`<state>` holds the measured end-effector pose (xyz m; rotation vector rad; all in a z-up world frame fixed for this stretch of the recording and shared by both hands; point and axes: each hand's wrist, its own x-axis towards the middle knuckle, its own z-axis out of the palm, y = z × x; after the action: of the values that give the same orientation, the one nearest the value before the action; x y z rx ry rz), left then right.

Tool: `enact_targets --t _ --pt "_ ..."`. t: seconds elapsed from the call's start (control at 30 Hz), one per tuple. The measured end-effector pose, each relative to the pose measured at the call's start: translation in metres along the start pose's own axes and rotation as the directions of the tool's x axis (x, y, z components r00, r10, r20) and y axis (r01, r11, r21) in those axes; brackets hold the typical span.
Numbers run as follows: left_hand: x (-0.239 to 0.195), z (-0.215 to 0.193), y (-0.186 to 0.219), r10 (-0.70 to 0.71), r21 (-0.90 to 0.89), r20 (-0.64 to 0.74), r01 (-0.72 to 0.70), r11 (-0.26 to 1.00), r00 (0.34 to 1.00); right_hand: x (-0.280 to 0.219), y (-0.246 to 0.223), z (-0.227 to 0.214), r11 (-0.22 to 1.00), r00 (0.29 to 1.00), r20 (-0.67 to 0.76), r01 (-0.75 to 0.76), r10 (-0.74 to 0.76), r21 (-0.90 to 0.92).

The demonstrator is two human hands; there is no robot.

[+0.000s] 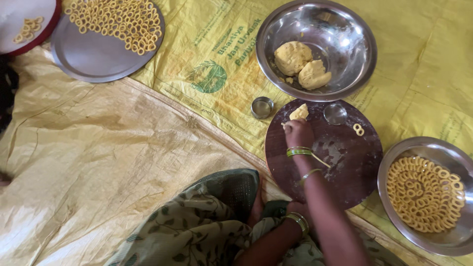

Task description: The person rolls small pieces of dough into thin strips on a wooden board, then shapes them into ring-like forms by hand. The finished pieces are placed into a metal bowl. The person also arranges the rings in the bowl to form a decorative pattern.

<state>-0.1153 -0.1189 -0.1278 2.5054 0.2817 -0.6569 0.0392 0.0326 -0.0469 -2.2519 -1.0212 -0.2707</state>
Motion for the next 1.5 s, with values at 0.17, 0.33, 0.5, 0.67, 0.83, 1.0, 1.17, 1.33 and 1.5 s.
enact_targets --t 0.17,0.33,0.5,0.67,0.83,1.0,1.17,1.33,1.5 --pt "-0.002 0.008 0.000 -0.003 0.040 0.001 0.003 0.999 1.000 0.017 0.007 -0.067 0.504 0.956 0.158 -0.267 0.248 0.822" --pt "0.028 0.012 0.012 0.146 -0.094 0.123 -0.135 0.986 0.982 -0.017 0.025 -0.149 0.369 0.975 0.171 -0.211 0.140 0.905" --pt "0.074 0.005 0.001 0.279 -0.197 -0.005 -0.275 0.941 0.960 -0.078 0.039 -0.159 0.362 0.879 0.233 -0.395 0.416 0.845" --pt "0.078 -0.007 -0.007 0.038 -0.809 0.043 0.013 0.588 0.998 -0.133 0.076 -0.162 0.263 0.729 0.339 -0.575 0.595 0.775" --pt "0.071 -0.029 -0.003 0.001 -0.914 0.016 0.015 -0.406 1.000 -0.149 0.086 -0.168 -0.017 0.679 0.429 -0.523 0.596 0.852" --pt "0.079 -0.064 -0.001 -0.181 -0.860 -0.144 -0.214 -0.464 0.973 -0.152 0.086 -0.169 -0.081 0.638 0.475 -0.544 0.607 0.835" --pt "0.074 -0.136 -0.007 -0.169 -0.838 -0.298 -0.172 0.518 0.940 -0.145 0.096 -0.167 -0.027 0.671 0.423 -0.516 0.609 0.856" --pt "0.040 -0.204 -0.009 -0.054 -0.674 -0.306 -0.176 0.717 0.950 -0.126 0.088 -0.160 0.306 0.796 0.232 -0.458 0.560 0.834" --pt "0.015 -0.247 0.004 0.043 -0.565 -0.230 -0.170 0.807 0.972 -0.121 0.076 -0.160 0.128 0.914 0.128 -0.190 0.385 0.973"
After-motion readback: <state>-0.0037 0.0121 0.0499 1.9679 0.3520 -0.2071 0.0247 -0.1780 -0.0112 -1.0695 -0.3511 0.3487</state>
